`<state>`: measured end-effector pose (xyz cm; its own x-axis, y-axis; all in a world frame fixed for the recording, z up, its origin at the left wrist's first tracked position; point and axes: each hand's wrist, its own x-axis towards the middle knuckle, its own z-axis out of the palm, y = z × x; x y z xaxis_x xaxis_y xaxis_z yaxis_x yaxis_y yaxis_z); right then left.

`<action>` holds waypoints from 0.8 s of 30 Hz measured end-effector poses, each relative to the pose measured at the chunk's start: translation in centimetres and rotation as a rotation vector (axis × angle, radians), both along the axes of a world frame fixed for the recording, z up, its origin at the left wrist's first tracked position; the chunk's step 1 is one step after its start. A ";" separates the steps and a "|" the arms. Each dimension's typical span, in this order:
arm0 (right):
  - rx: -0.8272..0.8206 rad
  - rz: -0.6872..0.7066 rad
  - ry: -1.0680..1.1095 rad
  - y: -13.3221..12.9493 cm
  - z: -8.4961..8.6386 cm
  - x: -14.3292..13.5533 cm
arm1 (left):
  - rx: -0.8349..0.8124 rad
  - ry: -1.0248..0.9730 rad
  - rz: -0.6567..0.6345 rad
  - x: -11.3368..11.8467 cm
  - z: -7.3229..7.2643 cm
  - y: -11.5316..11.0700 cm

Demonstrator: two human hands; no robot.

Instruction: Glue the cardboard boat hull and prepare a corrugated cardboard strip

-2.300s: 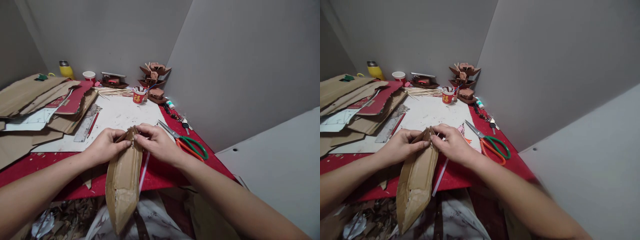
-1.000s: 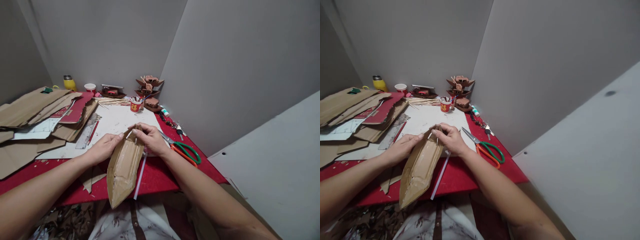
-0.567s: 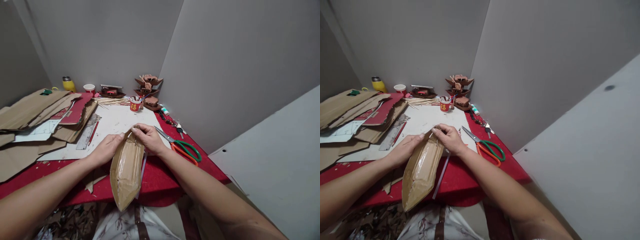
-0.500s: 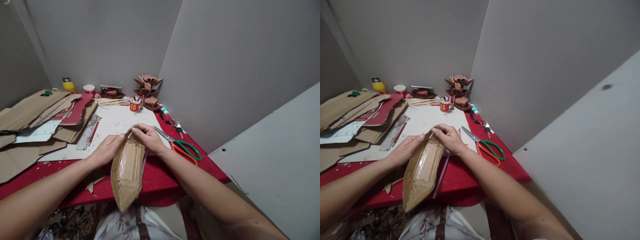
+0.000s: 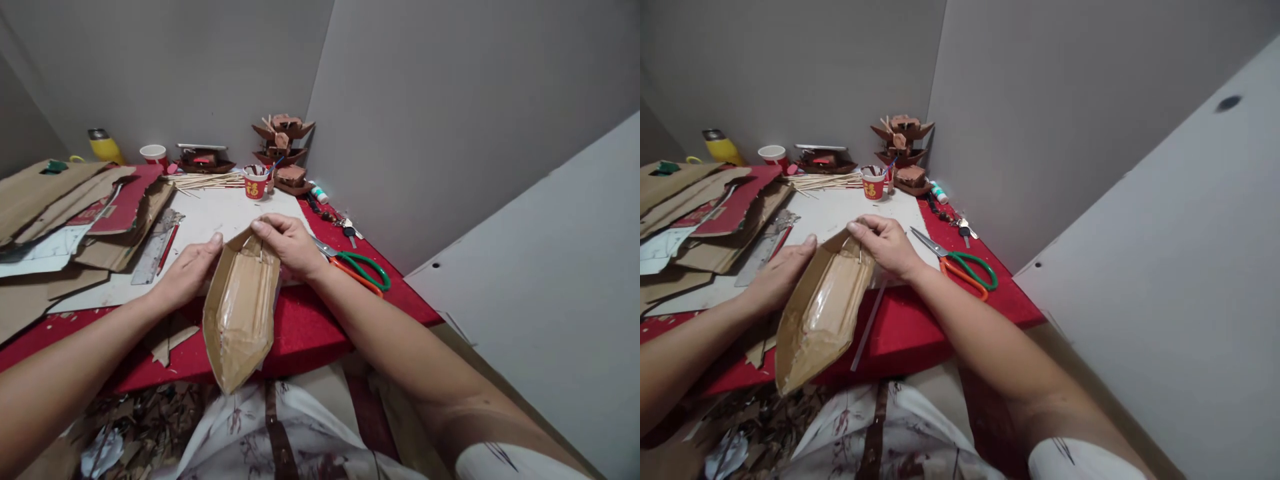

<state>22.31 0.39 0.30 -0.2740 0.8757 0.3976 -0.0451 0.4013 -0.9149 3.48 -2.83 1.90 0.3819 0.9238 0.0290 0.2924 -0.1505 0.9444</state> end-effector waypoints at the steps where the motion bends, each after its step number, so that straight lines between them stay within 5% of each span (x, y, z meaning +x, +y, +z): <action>1: 0.011 -0.019 0.013 0.2 0.0 0.1 | 0.032 -0.004 0.011 -0.1 -0.1 0.2; 9: -0.010 -0.030 -0.010 0.6 -0.1 -0.1 | 0.360 0.188 0.071 -1.5 -1.2 1.4; 24: 0.150 0.004 -0.201 -0.3 -0.1 -0.3 | 0.155 0.067 -0.035 -1.1 -1.6 0.8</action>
<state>22.00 0.13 0.24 -0.3637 0.8097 0.4605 0.1298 0.5335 -0.8358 2.40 -1.98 0.30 0.4192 0.8966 0.1429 0.3465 -0.3035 0.8876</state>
